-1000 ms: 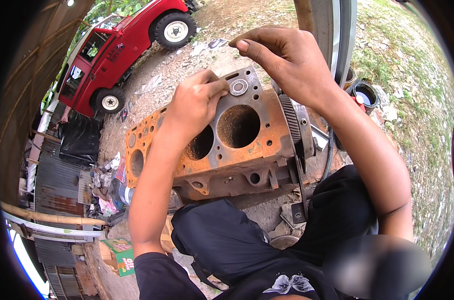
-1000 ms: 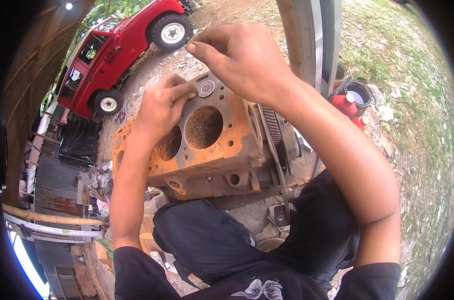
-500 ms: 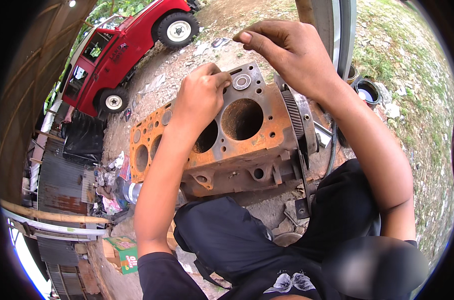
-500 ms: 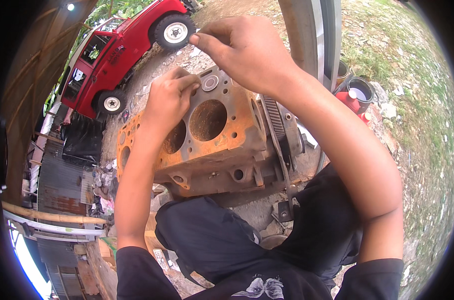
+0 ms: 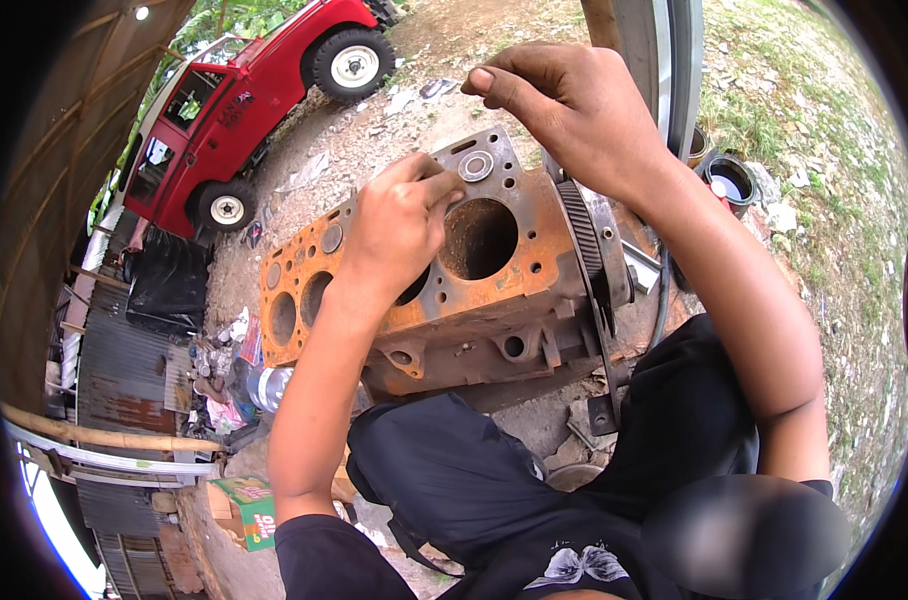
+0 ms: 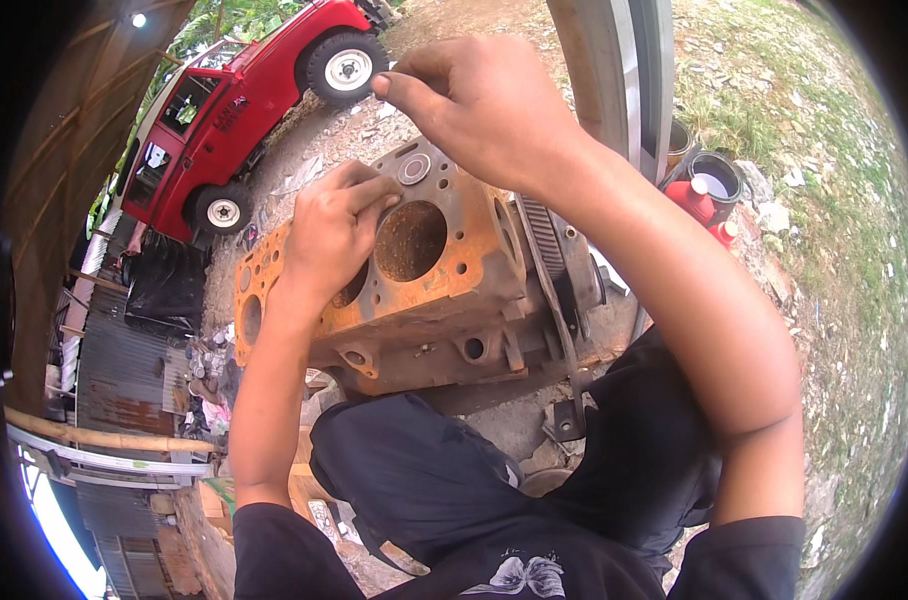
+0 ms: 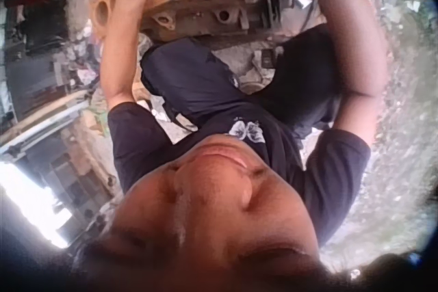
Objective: The person places small metal rings into recessed holes on the top surface of a rusty engine block. The person repeatedly picks up rings, aligns them with the holes, and presses them into place by hand.
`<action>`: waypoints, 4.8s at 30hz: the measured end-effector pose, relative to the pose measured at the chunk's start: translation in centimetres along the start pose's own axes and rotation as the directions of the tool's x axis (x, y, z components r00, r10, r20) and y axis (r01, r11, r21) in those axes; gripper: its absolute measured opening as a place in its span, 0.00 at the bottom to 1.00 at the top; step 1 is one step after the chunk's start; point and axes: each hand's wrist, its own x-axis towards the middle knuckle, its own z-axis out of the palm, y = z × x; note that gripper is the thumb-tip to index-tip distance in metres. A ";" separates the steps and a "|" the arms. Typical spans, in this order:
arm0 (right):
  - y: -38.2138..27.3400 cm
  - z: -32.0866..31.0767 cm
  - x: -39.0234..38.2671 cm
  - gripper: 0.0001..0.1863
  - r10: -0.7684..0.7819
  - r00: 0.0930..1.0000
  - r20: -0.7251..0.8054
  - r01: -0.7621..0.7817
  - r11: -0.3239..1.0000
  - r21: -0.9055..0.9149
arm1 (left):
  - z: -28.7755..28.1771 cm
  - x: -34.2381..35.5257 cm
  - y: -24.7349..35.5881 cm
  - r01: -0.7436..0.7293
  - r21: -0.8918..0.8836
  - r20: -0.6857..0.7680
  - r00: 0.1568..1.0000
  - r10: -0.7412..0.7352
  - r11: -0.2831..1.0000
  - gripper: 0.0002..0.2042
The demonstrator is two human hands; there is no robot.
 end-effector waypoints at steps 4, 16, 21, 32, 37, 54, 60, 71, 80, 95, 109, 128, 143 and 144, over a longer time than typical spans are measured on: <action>1.4 0.8 0.5 0.22 -0.078 0.988 -0.130 0.086 0.995 0.059 | 0.9 1.6 -1.3 0.013 0.164 -0.051 0.999 -0.005 0.986 0.04; 0.6 -0.1 0.0 0.21 -0.013 1.000 -0.009 0.013 1.000 -0.006 | 0.4 0.2 0.6 0.002 0.055 -0.010 1.000 -0.002 0.998 0.05; 1.4 0.3 0.2 0.21 -0.055 0.997 -0.052 0.055 0.998 0.004 | 0.8 0.9 -0.4 0.033 0.086 -0.040 0.999 -0.030 0.996 0.05; 0.5 -0.7 -0.3 0.22 0.079 0.992 0.094 -0.074 0.996 -0.058 | 0.6 0.2 0.1 -0.006 0.035 -0.049 0.999 0.008 0.999 0.05; 1.9 -0.1 0.1 0.21 -0.050 0.999 -0.022 0.049 0.999 -0.019 | 1.4 0.8 0.1 -0.030 0.086 -0.087 0.995 0.037 0.996 0.04; 1.3 -0.4 -0.3 0.22 0.017 0.999 0.048 -0.015 0.998 -0.060 | 0.8 0.0 0.4 -0.092 0.019 -0.051 0.994 0.093 0.996 0.06; 1.0 -1.4 -0.5 0.23 0.045 0.995 0.085 -0.036 0.994 -0.106 | -0.1 -1.7 2.1 -0.007 -0.096 -0.130 0.992 -0.005 0.995 0.06; 1.9 -0.1 -0.1 0.24 0.033 0.987 0.158 -0.015 0.993 -0.115 | -0.8 -3.8 1.5 0.336 -0.305 -0.179 0.899 -0.400 0.891 0.06; 1.3 0.2 -0.3 0.23 0.059 0.986 0.154 -0.052 0.998 -0.046 | -0.3 -5.1 0.5 0.318 -0.454 -0.252 0.850 -0.462 0.833 0.07; -0.7 2.4 -1.5 0.16 0.016 0.959 0.283 -0.104 0.950 0.296 | 0.0 -2.5 3.3 0.196 -0.907 -0.068 0.804 -0.591 0.372 0.07; -1.8 3.6 -2.2 0.28 0.063 0.853 0.518 -0.509 0.323 0.798 | 1.6 -1.0 3.4 -0.100 -0.973 -0.203 0.801 -0.563 0.209 0.08; -0.5 1.3 -1.1 0.06 0.021 0.901 0.434 0.030 0.993 -0.112 | -0.3 -3.5 0.4 0.195 -0.600 -0.381 0.783 -0.492 0.776 0.07; -0.4 4.0 0.4 0.07 0.031 0.853 0.521 0.133 0.952 -0.275 | 0.2 -3.8 0.4 0.239 -0.638 -0.300 0.798 -0.522 0.732 0.08; -0.1 2.4 0.5 0.09 0.074 0.841 0.536 0.090 0.958 -0.274 | -0.3 -4.0 0.6 0.264 -0.612 -0.291 0.801 -0.523 0.745 0.09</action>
